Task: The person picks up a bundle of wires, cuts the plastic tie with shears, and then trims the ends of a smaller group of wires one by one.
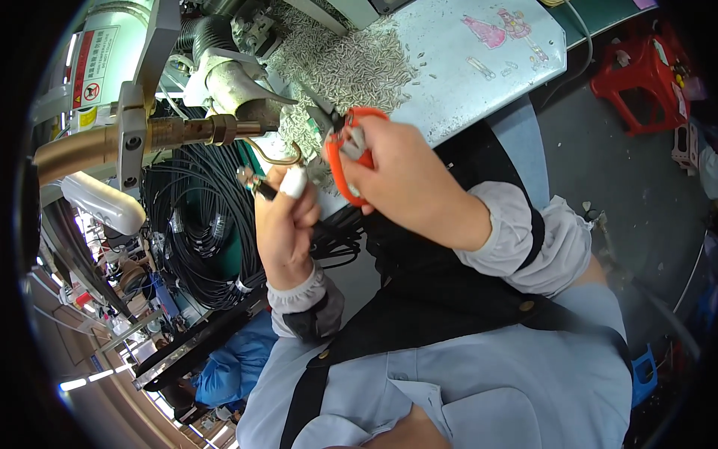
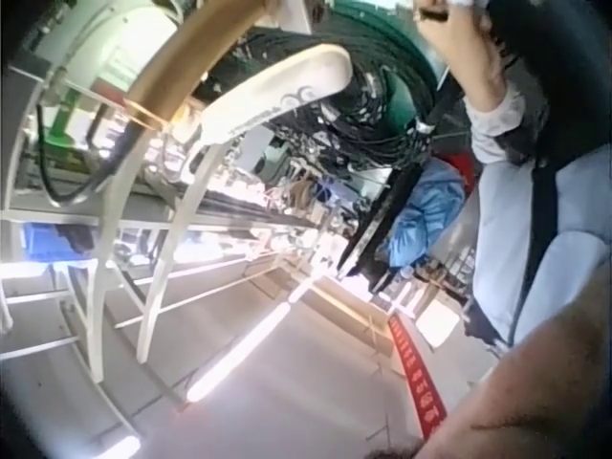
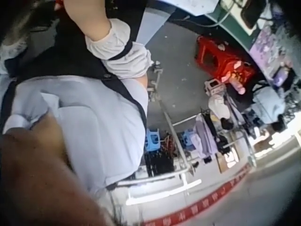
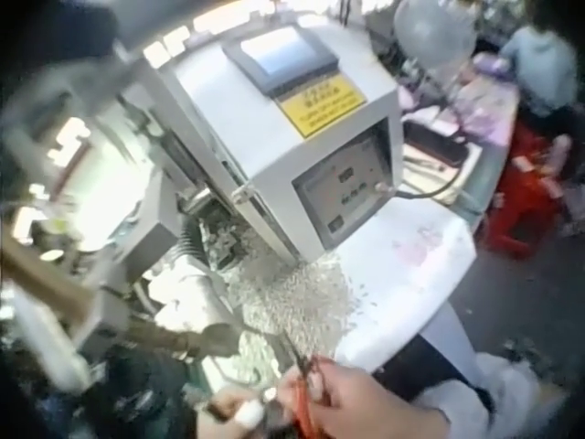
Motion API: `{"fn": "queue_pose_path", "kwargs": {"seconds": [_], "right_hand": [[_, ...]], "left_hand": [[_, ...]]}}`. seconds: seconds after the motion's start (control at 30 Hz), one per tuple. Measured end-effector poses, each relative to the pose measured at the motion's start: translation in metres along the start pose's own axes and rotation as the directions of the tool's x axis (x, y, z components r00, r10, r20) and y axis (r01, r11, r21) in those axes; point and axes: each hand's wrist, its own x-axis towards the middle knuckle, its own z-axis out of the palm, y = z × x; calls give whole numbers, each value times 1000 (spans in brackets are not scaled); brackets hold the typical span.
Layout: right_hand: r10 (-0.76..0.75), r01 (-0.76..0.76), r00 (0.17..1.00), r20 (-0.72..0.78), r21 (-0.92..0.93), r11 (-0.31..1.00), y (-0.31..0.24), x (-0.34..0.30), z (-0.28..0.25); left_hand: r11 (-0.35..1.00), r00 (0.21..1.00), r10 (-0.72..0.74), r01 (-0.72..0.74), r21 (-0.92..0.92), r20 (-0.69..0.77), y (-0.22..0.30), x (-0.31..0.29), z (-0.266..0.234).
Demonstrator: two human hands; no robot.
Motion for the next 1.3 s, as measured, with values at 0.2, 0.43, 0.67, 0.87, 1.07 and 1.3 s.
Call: {"fn": "queue_pose_path", "kwargs": {"seconds": [0.2,0.43,0.67,0.87,1.07,1.3], "right_hand": [[-164,139,986,-40,-359,923,-3,29,-8],[-195,177,981,-15,-358,917,-3,43,-3],[-343,294,939,-27,-453,842,3,43,-2],[-293,254,956,-33,-412,875,0,42,-1],[-196,178,980,-21,-338,924,-2,41,-1],[-4,12,998,62,-132,991,-9,25,-13]], "left_hand": [[998,998,-56,56,-3,24,7,30,0],[986,994,-102,97,137,28,16,36,-3],[987,998,-39,30,159,53,14,33,-6],[993,1000,-6,3,119,28,11,31,-6],[991,1000,-13,11,132,12,11,32,-4],[995,1000,-5,4,97,19,9,8,6]]}}
